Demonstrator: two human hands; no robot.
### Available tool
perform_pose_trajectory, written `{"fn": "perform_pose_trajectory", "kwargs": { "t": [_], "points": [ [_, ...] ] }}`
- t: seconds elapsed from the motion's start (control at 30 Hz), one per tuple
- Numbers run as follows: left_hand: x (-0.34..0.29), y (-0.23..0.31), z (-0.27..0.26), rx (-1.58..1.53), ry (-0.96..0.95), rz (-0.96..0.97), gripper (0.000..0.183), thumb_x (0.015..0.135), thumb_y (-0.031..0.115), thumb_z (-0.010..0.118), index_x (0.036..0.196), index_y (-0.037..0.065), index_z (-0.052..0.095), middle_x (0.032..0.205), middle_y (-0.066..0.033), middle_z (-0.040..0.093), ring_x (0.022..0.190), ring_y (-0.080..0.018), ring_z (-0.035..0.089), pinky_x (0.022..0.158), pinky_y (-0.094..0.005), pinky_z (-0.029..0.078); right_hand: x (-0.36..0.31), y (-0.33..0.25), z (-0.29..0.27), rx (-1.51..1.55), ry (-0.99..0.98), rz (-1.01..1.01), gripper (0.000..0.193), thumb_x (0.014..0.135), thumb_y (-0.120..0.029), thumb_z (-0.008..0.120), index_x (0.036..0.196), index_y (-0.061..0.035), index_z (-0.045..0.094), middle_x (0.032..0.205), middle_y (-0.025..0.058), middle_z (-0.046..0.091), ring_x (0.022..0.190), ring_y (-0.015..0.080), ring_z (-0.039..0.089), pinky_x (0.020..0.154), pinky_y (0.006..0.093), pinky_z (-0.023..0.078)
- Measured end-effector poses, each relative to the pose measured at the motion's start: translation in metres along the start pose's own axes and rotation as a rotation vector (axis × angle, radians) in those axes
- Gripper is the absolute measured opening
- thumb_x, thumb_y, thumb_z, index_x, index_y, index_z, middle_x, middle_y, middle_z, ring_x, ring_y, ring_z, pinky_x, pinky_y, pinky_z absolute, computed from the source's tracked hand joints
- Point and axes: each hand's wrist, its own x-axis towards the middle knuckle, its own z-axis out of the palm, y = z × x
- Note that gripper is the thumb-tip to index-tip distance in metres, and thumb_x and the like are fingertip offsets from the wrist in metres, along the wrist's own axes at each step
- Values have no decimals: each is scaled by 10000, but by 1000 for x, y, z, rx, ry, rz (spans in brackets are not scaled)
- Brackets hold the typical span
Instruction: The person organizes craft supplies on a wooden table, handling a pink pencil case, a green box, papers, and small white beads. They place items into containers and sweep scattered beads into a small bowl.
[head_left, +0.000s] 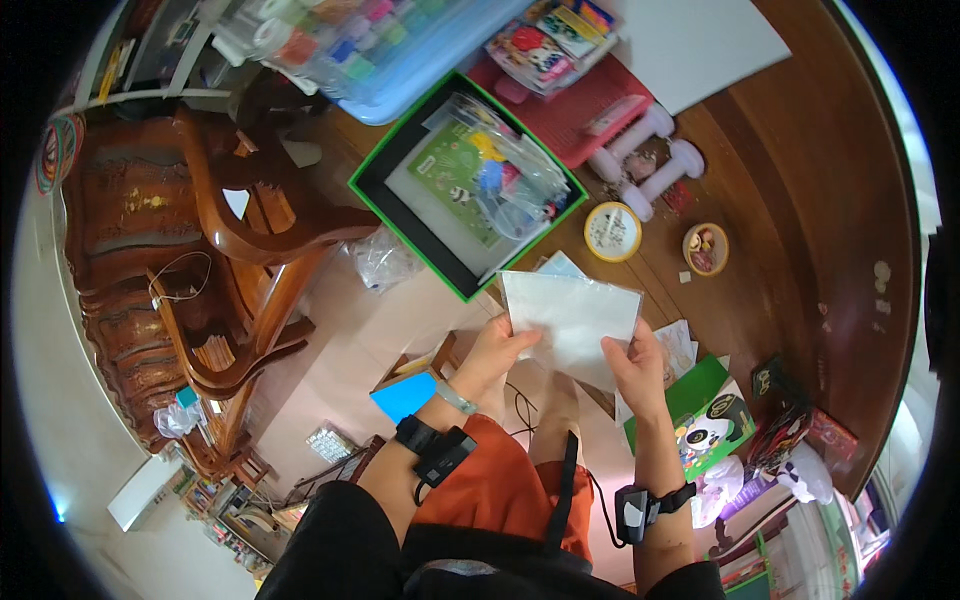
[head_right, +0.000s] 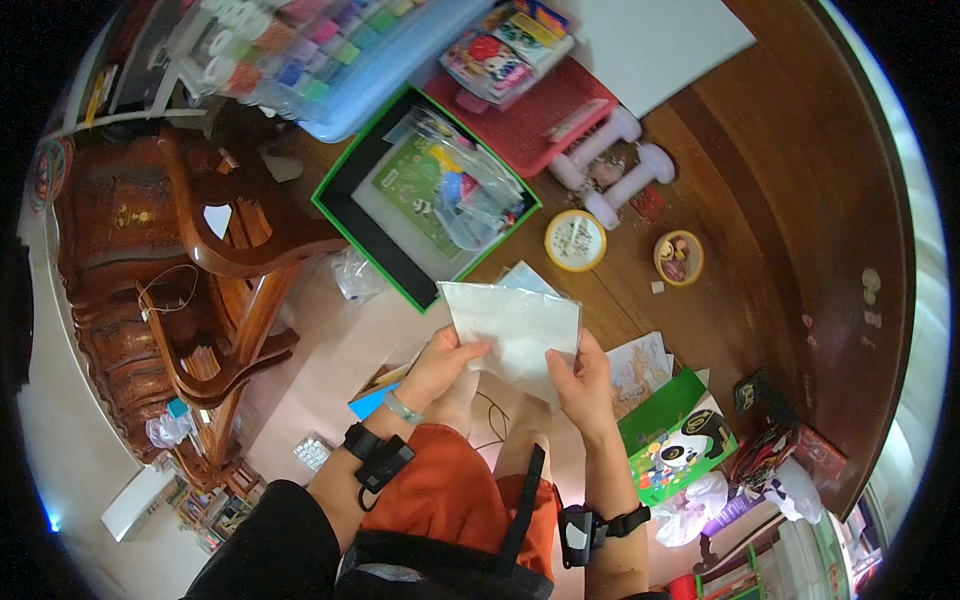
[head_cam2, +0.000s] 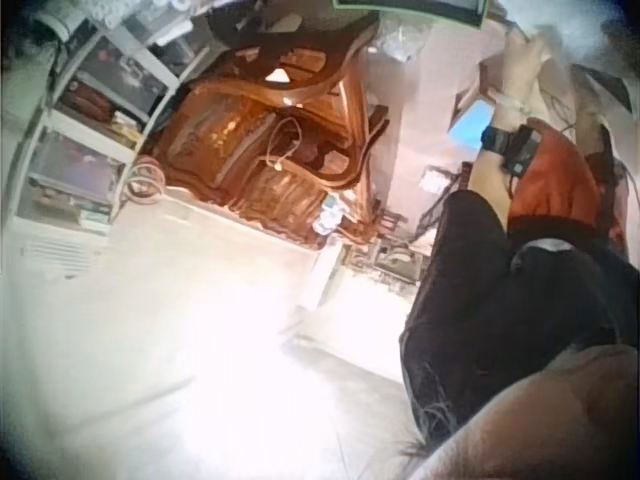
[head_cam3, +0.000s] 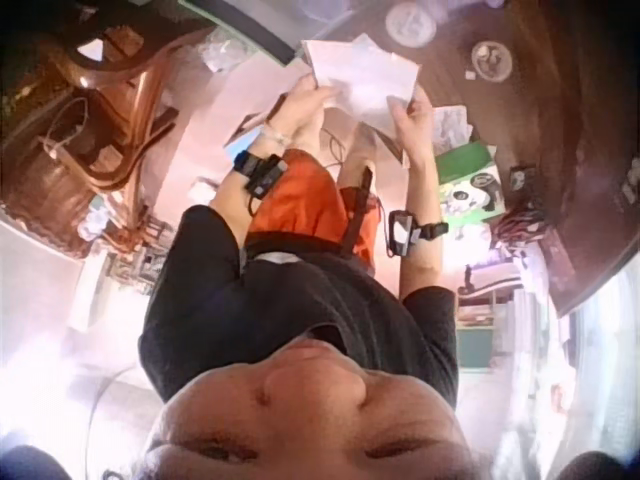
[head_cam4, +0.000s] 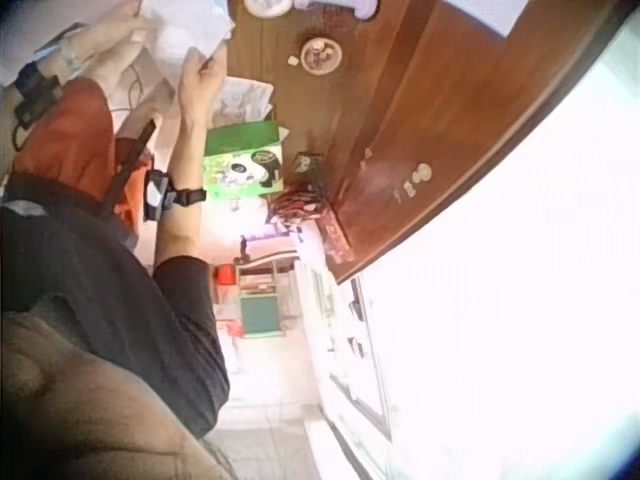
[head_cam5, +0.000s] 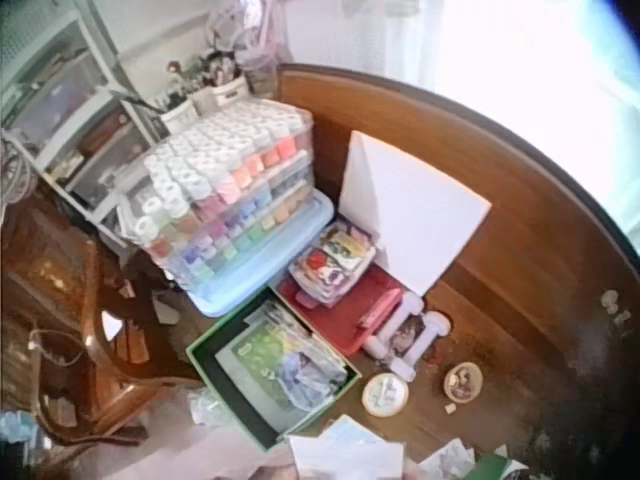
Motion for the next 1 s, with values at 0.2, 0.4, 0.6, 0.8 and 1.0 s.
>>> {"fn": "perform_pose_trajectory", "kwargs": {
  "t": [0.2,0.4,0.6,0.8,1.0],
  "points": [
    [10,42,-53,-78,229,164,309,799,61,524,1097,18,456,1002,-84,565,892,-156,548,816,-280,425,52,-46,76,-229,20,-137,304,799,8,471,1099,54,454,952,101,564,862,129,535,737,259,451],
    [-1,69,-124,-110,448,244,242,837,112,492,1057,15,460,990,-119,563,875,-182,559,799,-285,439,113,-43,150,-656,-4,-265,283,785,-17,478,1065,24,479,891,230,575,826,309,586,702,345,484],
    [21,99,-144,217,485,538,195,816,38,507,1006,-7,496,912,-113,579,806,-179,575,738,-270,464,141,-4,177,-897,-17,-376,264,742,10,459,997,-14,522,822,222,567,758,359,548,682,415,433],
    [105,134,-161,1054,377,538,252,770,44,527,1021,25,520,1000,-192,545,890,-274,563,782,-337,451,128,2,165,-858,124,-206,253,771,2,456,1017,8,516,854,225,574,779,342,569,692,366,451],
    [162,137,-161,1555,207,-3,345,713,35,561,1054,55,513,1116,-219,452,997,-365,498,808,-395,438,106,-3,125,-441,354,-167,245,826,-10,471,1066,36,494,870,92,595,778,112,531,704,243,431]
  ]
}}
